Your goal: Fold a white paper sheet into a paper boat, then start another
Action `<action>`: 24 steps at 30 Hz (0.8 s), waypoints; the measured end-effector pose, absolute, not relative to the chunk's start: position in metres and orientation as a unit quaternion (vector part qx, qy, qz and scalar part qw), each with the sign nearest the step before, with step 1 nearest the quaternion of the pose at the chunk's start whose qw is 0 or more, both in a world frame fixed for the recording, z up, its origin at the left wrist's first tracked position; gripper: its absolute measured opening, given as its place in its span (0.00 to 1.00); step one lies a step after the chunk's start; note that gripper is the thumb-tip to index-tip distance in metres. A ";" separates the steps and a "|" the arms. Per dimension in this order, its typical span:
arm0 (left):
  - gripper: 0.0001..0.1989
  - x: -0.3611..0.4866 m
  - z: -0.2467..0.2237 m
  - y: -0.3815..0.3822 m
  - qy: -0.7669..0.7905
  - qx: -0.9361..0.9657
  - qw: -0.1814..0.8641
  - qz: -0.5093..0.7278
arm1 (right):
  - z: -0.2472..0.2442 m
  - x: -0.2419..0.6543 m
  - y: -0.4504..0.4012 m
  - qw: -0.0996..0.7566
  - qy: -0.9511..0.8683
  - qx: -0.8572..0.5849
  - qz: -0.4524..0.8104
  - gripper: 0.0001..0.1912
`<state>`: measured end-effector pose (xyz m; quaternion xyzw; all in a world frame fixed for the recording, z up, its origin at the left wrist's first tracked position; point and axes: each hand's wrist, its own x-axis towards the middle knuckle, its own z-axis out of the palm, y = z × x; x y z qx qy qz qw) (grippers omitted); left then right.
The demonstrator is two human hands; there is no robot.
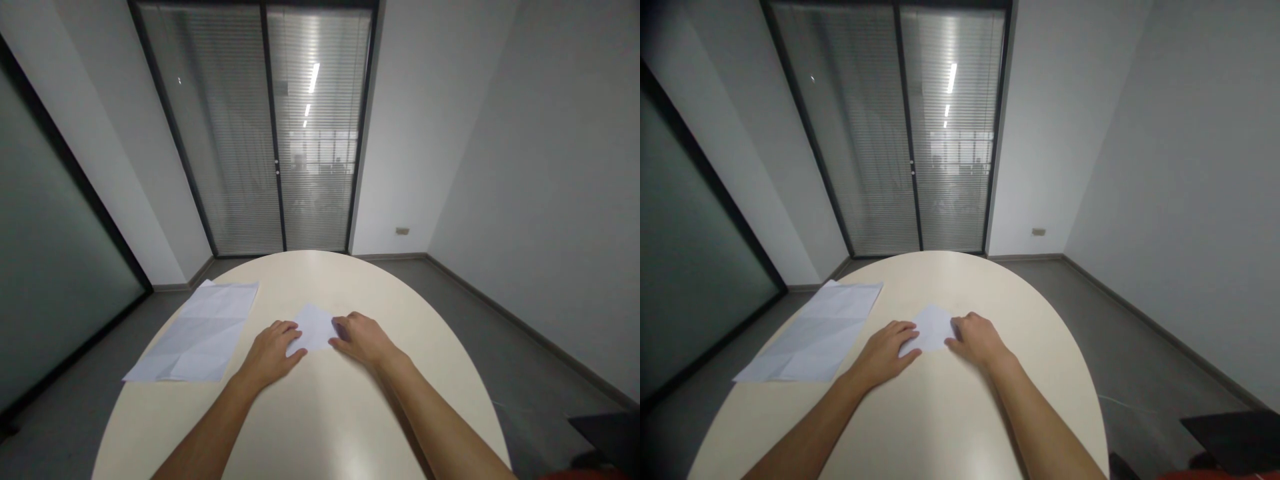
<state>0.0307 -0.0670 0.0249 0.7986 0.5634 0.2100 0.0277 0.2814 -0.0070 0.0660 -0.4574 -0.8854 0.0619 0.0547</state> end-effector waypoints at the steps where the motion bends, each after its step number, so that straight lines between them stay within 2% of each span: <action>1: 0.15 0.031 0.025 -0.067 0.565 0.798 0.029 0.209 | 0.067 0.283 -0.007 0.056 -0.892 -0.444 0.070 0.16; 8: 0.15 0.032 0.026 -0.067 0.573 0.793 0.029 0.205 | 0.064 0.287 -0.004 0.077 -0.907 -0.407 0.075 0.21; 18: 0.12 0.032 0.024 -0.066 0.576 0.792 0.016 0.203 | 0.062 0.287 -0.002 0.068 -0.912 -0.399 0.067 0.17; 24: 0.17 0.033 0.028 -0.069 0.574 0.796 0.019 0.193 | 0.065 0.286 -0.003 0.061 -0.905 -0.417 0.062 0.18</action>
